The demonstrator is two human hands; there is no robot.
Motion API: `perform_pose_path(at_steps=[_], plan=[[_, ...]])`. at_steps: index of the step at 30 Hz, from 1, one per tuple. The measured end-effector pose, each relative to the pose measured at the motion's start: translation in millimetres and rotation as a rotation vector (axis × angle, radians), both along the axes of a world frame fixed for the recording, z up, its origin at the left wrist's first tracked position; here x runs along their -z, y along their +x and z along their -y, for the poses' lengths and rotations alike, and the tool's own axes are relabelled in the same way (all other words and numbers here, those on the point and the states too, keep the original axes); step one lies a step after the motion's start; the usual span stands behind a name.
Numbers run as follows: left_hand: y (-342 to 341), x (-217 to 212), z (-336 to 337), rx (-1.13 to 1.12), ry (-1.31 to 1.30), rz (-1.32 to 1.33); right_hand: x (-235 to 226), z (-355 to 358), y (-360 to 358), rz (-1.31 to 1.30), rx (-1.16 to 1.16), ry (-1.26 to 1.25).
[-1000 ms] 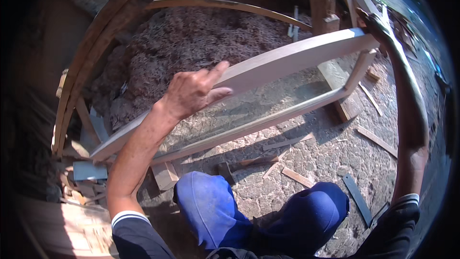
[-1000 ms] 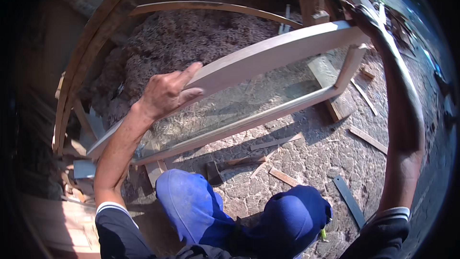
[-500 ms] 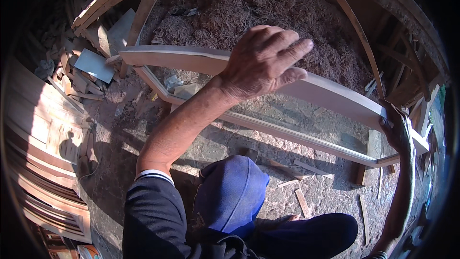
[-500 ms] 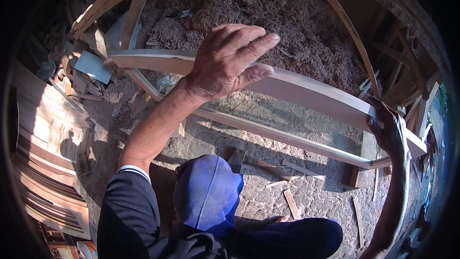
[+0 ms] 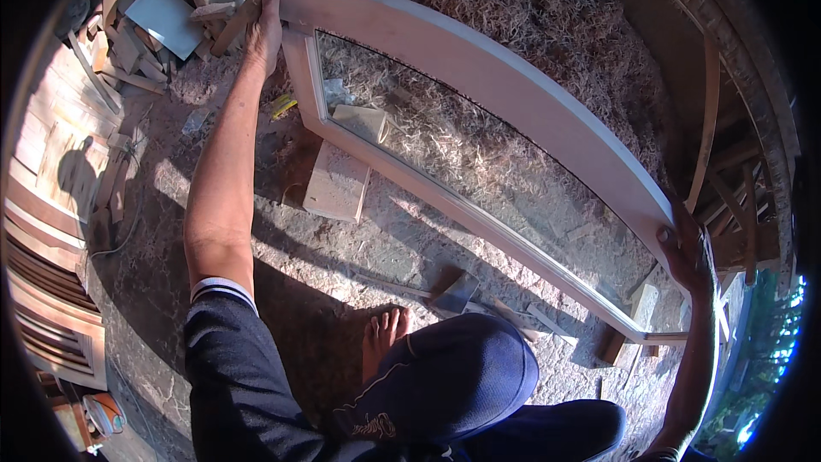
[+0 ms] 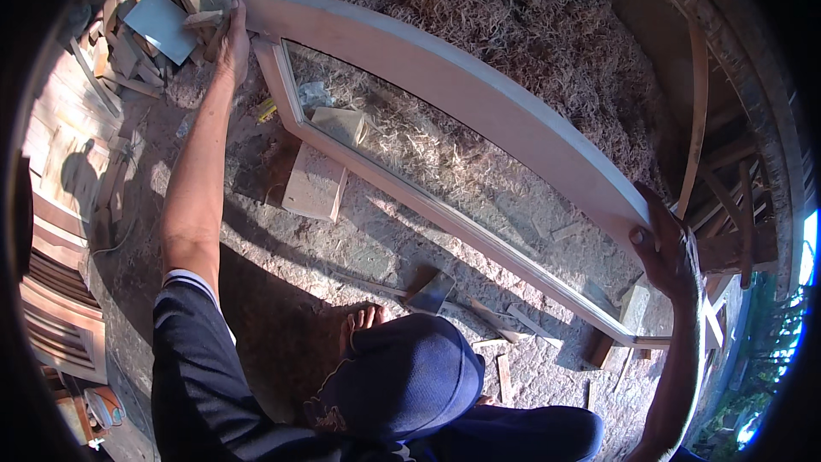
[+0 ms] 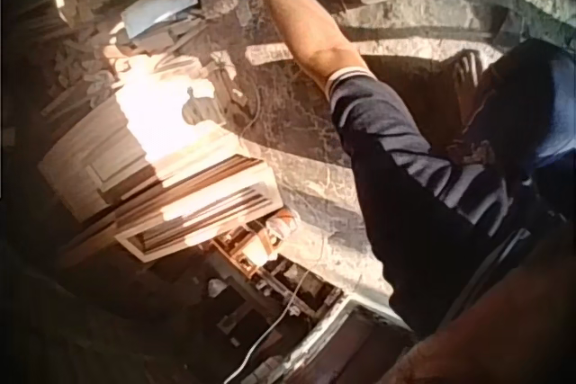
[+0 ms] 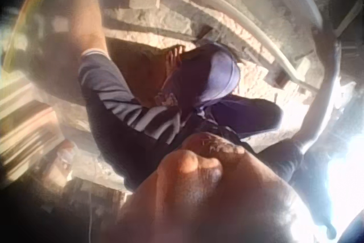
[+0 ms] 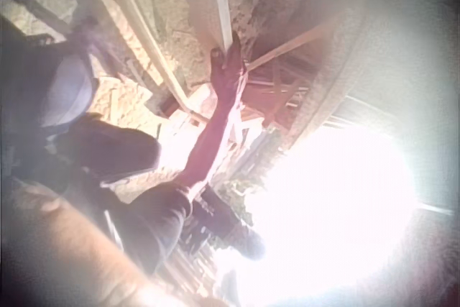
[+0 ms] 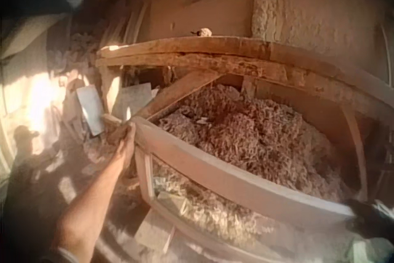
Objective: The person assembles a curved wooden frame by hand, fitting pieces together and tapping them with a hammer. They then retrieve a glass pane and fit it into the frame, securing it with wooden strips and a hammer.
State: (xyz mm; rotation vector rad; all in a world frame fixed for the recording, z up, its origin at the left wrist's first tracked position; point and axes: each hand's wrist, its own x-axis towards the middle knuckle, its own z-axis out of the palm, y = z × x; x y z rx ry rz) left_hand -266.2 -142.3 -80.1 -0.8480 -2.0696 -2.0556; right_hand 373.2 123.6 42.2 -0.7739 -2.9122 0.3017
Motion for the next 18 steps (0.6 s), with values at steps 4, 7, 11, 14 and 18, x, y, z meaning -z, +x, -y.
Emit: perform_pose_path(at_steps=[4, 7, 11, 14, 18], plan=[[-11.1, 7.9, -14.4, 0.074, 0.019, -0.1, -5.0, -1.6, -58.5, 0.067, -0.014, -0.056], [-9.3, 2.5, -25.2, 0.07, -0.038, -0.06, -0.8, -6.6, -104.1, 0.034, -0.012, -0.038], [-1.8, -0.2, -43.8, 0.112, -0.033, -0.093, 8.9, -14.5, -153.8, -0.045, -0.108, 0.032], [1.6, 0.8, -51.6, 0.141, -0.023, -0.103, 13.9, -20.7, -170.8, -0.038, -0.072, 0.099], [1.0, -1.0, -55.9, 0.166, 0.0, -0.104, 17.9, -33.3, -172.6, -0.008, -0.046, 0.166]])
